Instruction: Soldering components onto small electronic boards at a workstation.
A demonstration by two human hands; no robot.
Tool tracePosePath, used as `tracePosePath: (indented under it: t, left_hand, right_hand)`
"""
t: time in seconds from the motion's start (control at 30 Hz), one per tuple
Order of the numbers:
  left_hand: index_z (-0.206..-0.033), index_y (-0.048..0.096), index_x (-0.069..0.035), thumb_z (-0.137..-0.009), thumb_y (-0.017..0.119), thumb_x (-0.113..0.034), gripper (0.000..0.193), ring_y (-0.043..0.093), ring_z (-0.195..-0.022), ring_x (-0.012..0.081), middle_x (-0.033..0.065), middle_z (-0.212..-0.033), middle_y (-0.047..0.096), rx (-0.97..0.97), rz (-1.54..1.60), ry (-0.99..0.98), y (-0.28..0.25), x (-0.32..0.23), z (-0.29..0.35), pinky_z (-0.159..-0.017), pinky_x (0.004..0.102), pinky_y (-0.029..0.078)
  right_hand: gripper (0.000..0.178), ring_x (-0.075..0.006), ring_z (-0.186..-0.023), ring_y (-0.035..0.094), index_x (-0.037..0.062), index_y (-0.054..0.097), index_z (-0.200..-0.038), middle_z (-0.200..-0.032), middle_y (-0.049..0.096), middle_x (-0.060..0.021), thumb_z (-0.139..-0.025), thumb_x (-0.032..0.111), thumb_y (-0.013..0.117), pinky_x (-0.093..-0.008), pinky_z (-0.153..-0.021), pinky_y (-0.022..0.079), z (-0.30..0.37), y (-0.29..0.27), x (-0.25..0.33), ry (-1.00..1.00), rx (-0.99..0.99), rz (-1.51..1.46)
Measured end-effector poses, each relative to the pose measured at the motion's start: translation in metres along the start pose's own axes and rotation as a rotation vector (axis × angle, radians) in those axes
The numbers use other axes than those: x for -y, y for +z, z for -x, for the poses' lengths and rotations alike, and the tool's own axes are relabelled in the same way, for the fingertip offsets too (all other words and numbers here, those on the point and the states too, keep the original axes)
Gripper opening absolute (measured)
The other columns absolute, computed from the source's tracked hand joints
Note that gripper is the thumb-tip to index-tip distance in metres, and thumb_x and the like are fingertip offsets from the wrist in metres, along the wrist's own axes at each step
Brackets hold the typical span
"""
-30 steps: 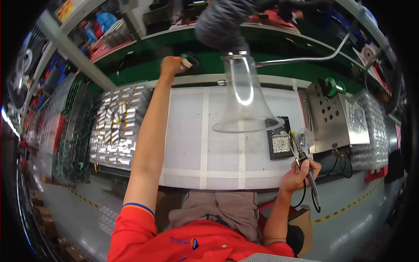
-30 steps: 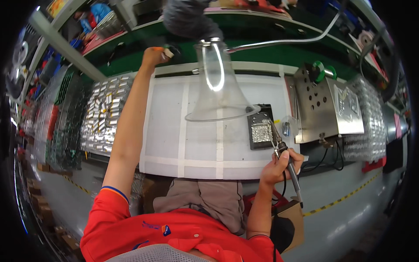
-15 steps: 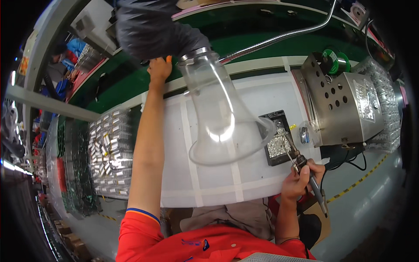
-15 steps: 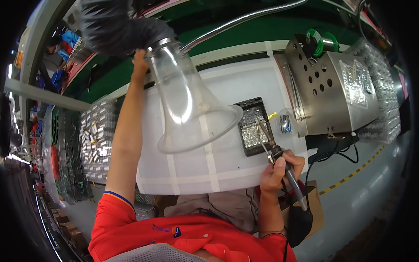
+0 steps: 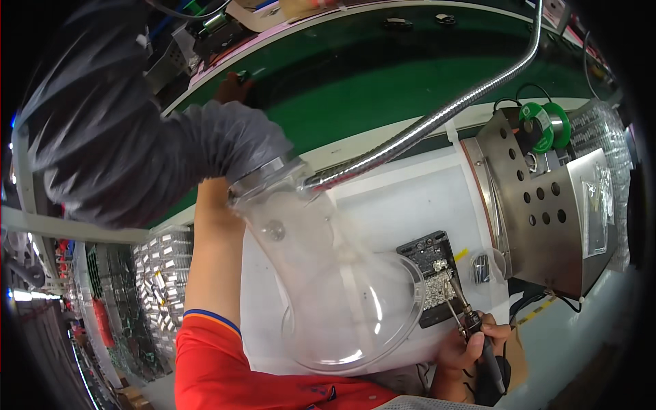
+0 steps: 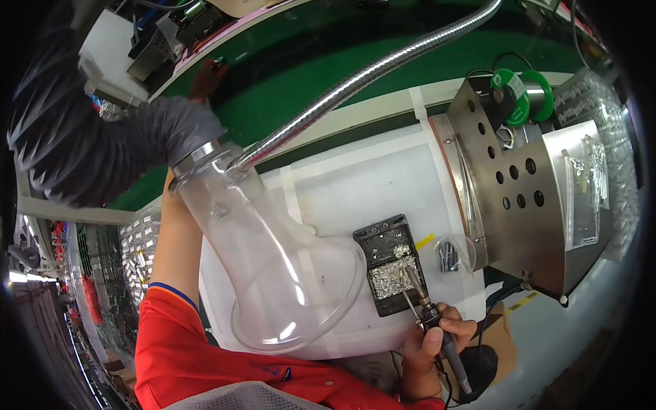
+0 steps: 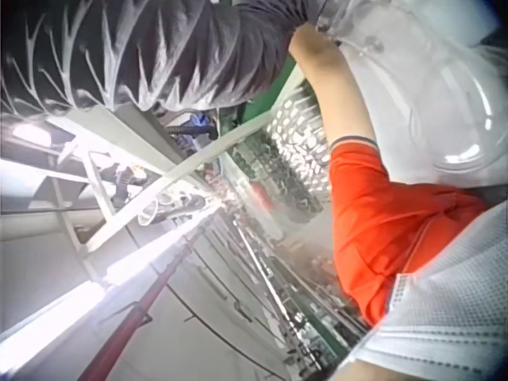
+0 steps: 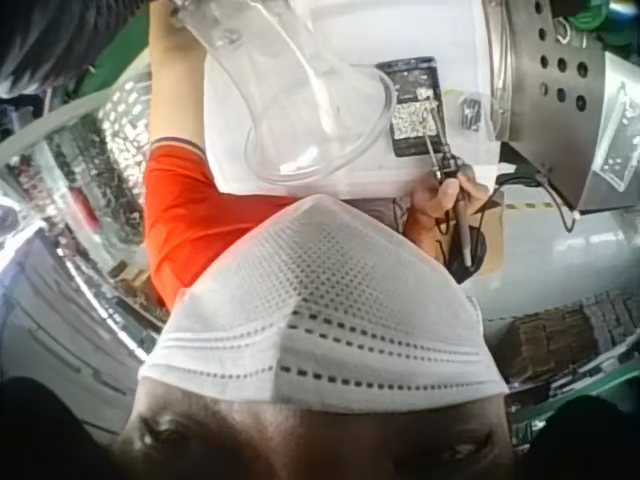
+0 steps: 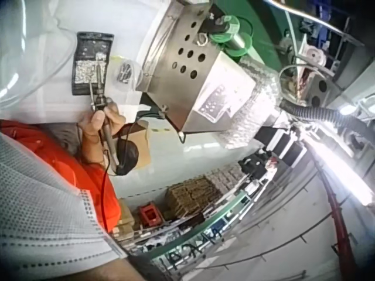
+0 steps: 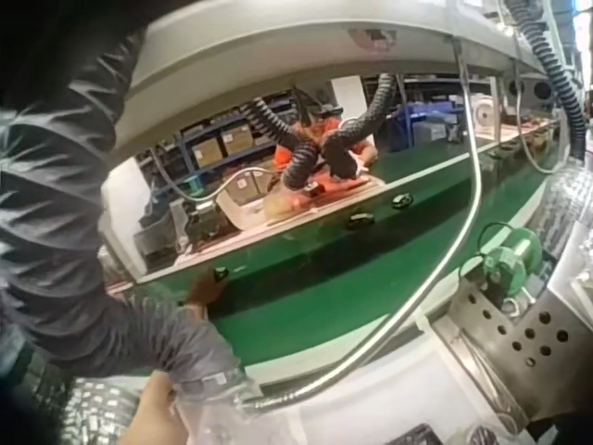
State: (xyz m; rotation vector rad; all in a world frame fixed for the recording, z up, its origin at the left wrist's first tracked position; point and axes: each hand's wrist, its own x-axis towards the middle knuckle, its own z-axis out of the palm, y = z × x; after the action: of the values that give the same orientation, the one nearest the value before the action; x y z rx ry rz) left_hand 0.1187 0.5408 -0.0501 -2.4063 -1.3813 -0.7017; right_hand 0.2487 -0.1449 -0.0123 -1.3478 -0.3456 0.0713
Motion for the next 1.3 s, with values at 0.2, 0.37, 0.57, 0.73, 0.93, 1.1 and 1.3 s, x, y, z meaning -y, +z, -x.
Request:
tracePosePath:
  t: [0.2, 0.37, 0.57, 0.73, 0.93, 1.1, 1.3]
  left_hand:
    - [-0.113, 0.054, -0.003, -0.082, 0.065, -0.046, 0.054, 0.06, -0.098, 0.0344, 0.021, -0.104, 0.06, 0.201, 0.071, 0.018, -0.037, -0.016, 0.051, -0.08, 0.0466, 0.047]
    - [-0.123, 0.05, 0.0, -0.076, 0.074, -0.049, 0.072, 0.058, -0.11, 0.0365, 0.0248, -0.122, 0.057, 0.35, 0.28, -0.089, -0.179, -0.066, 0.152, -0.088, 0.0482, 0.048]
    - [-0.092, 0.066, 0.001, -0.063, 0.086, -0.041, 0.055, 0.065, -0.089, 0.0241, 0.016, -0.094, 0.066, 0.792, 0.63, -0.285, -0.377, -0.077, 0.326, -0.075, 0.0329, 0.051]
    - [-0.108, 0.059, -0.002, -0.069, 0.083, -0.027, 0.052, 0.055, -0.104, 0.0264, 0.0122, -0.106, 0.06, 0.524, 0.807, 0.129, -0.373, -0.153, 0.415, -0.091, 0.0356, 0.044]
    - [-0.106, 0.062, -0.002, -0.076, 0.078, -0.022, 0.039, 0.056, -0.103, 0.0274, 0.0122, -0.106, 0.061, 0.04, 0.636, 0.06, -0.387, -0.081, 0.419, -0.09, 0.0354, 0.044]
    - [-0.1, 0.063, 0.0, -0.083, 0.072, -0.024, 0.031, 0.066, -0.077, 0.0312, 0.0157, -0.084, 0.067, 0.033, 0.194, -0.357, -0.431, 0.039, 0.438, -0.072, 0.0355, 0.052]
    - [-0.081, 0.054, 0.0, -0.076, 0.076, -0.042, 0.048, 0.062, -0.07, 0.0353, 0.0183, -0.074, 0.063, 0.075, -0.085, -0.709, -0.42, 0.065, 0.477, -0.063, 0.0409, 0.047]
  right_hand:
    - [0.024, -0.0145, -0.064, 0.041, 0.0045, 0.039, -0.088, -0.073, 0.041, -0.0069, -0.083, 0.025, 0.051, -0.0251, -0.057, 0.036, -0.001, 0.004, -0.003, -0.141, -0.033, 0.004]
    - [0.015, -0.0102, -0.053, 0.035, 0.0035, 0.044, -0.086, -0.069, 0.04, -0.0046, -0.088, 0.017, 0.051, -0.0222, -0.046, 0.028, -0.004, 0.005, -0.007, -0.21, -0.014, -0.155]
    - [0.016, -0.0108, -0.048, 0.031, 0.0026, 0.044, -0.084, -0.063, 0.036, -0.0033, -0.088, 0.015, 0.053, -0.0229, -0.043, 0.024, -0.004, 0.003, -0.004, -0.202, 0.037, -0.273]
    - [0.016, -0.0107, -0.047, 0.031, 0.0015, 0.044, -0.084, -0.058, 0.032, -0.0024, -0.089, 0.013, 0.053, -0.0234, -0.042, 0.023, 0.0, 0.003, -0.002, -0.228, 0.092, -0.275]
    - [0.014, -0.0101, -0.047, 0.031, 0.0005, 0.044, -0.086, -0.058, 0.035, -0.0039, -0.09, 0.011, 0.053, -0.0229, -0.042, 0.024, 0.002, 0.005, 0.002, -0.237, 0.089, -0.242]
    - [0.014, -0.0096, -0.048, 0.032, 0.0006, 0.045, -0.087, -0.06, 0.037, -0.0037, -0.09, 0.011, 0.053, -0.0223, -0.043, 0.026, 0.002, 0.005, -0.001, -0.247, 0.096, -0.27]
    - [0.014, -0.0094, -0.047, 0.032, 0.0008, 0.045, -0.086, -0.059, 0.036, -0.0029, -0.09, 0.011, 0.054, -0.0224, -0.042, 0.025, 0.0, 0.005, -0.003, -0.26, 0.107, -0.25]
